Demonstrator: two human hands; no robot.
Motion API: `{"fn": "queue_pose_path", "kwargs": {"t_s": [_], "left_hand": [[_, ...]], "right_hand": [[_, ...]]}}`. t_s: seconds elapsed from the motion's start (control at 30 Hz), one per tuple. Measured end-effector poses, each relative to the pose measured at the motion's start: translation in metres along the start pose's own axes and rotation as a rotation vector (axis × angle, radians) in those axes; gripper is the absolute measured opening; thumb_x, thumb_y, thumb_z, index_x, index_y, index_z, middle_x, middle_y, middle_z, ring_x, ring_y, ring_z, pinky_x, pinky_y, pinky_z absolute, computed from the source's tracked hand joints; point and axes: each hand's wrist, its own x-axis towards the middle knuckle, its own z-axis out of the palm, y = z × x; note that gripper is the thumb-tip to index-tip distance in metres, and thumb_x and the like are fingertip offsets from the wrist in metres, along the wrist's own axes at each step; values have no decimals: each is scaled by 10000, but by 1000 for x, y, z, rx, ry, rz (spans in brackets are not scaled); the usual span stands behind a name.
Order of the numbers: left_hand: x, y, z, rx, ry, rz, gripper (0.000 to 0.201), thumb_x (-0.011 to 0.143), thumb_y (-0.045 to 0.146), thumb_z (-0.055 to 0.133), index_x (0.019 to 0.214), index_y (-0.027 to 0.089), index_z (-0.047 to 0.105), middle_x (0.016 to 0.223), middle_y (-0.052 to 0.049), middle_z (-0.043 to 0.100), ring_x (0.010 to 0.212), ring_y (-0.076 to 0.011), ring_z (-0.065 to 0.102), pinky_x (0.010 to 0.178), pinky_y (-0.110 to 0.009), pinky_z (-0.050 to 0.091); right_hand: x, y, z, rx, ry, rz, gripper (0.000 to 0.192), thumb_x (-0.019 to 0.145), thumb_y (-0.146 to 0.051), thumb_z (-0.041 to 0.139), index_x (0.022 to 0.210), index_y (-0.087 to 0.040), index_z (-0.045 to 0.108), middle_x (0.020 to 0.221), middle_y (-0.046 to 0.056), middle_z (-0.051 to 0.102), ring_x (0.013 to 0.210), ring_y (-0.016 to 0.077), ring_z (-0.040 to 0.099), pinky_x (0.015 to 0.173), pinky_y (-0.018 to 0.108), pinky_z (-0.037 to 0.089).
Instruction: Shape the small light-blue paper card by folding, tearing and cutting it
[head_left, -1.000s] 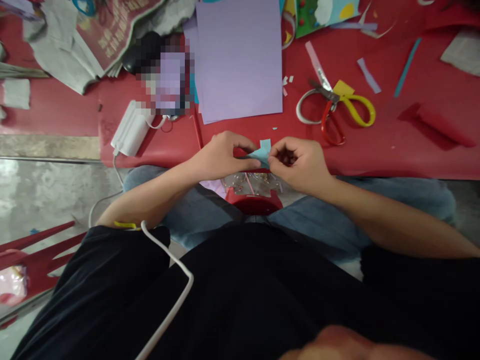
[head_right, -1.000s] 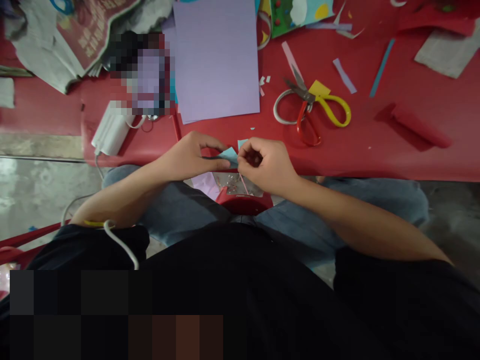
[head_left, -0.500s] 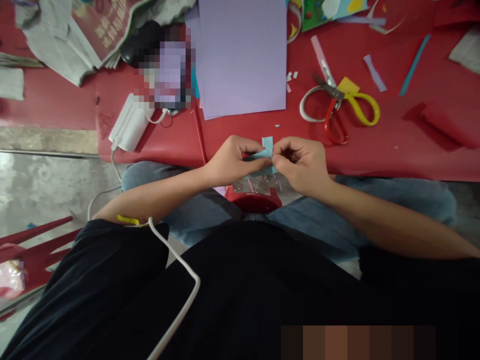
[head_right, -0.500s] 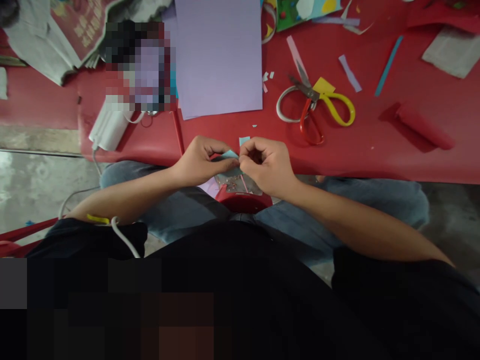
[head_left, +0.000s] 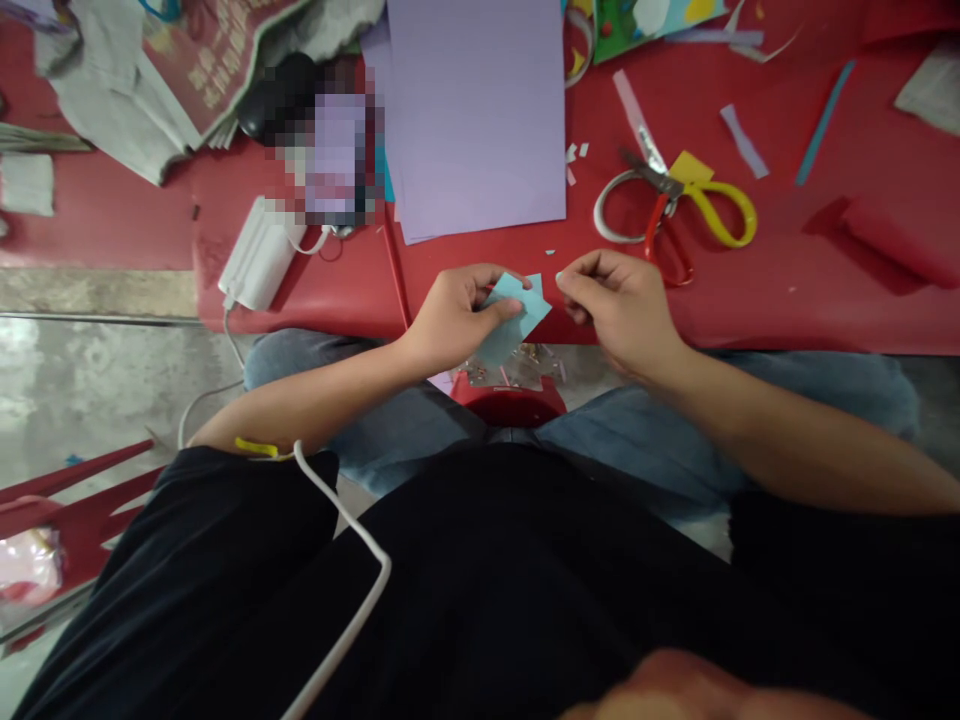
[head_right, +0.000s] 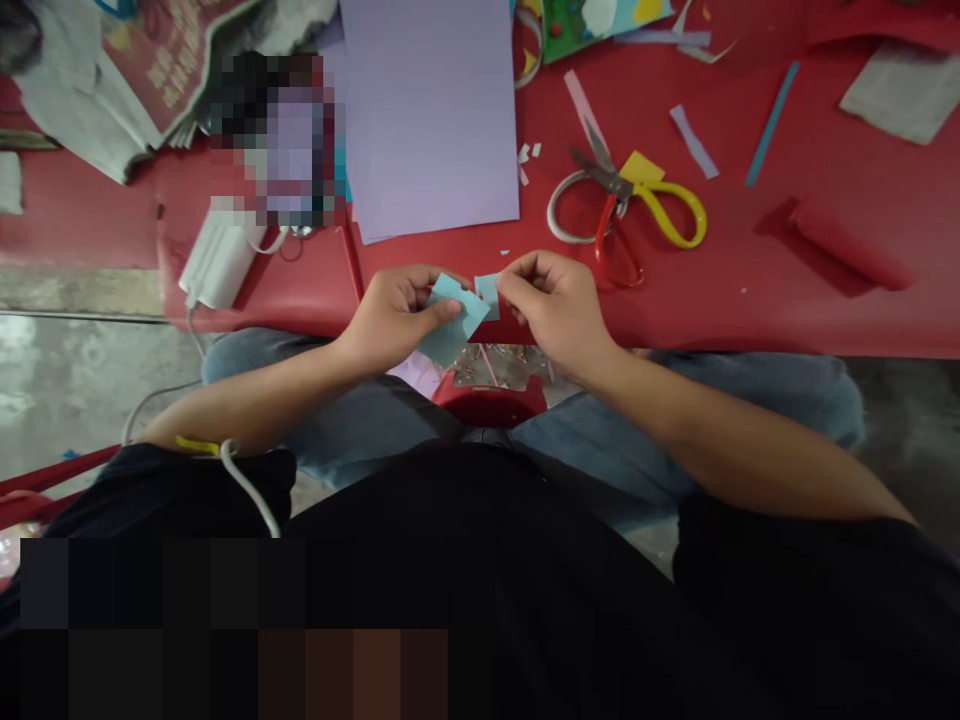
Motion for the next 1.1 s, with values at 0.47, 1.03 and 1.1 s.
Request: {"fn": "queue_pose_path", "kwargs": {"t_s": [0.47,1.03,1.1], "left_hand": [[-3,-3,4,-94,1,-33,322,1036,417,750,1264,212,650,792,-32,765,570,-171,711,526,-291,579],[2,-10,7,-134,-32,35,300,1009,425,782,883,163,708,816,-39,718,734,-141,674,700,-290,533],[2,-10,8,-119,-20,29,297,1003,425,780,878,166,706,813,-38,712,727,-141,665,688,-291,520]], "right_hand": [[-19,-1,-3,-540,-49,-529,303,939,-332,807,1218,-240,732,1105,91,806,893,254,745,825,407,578],[-9,-3,-1,-145,-88,-229,240,1004,-449,792,922,-226,757,811,26,719,690,163,593,621,329,476],[-8,-1,-1,-92,-87,-202,189,952,-397,845,955,-224,767,835,27,741,692,162,613,632,334,492]]}}
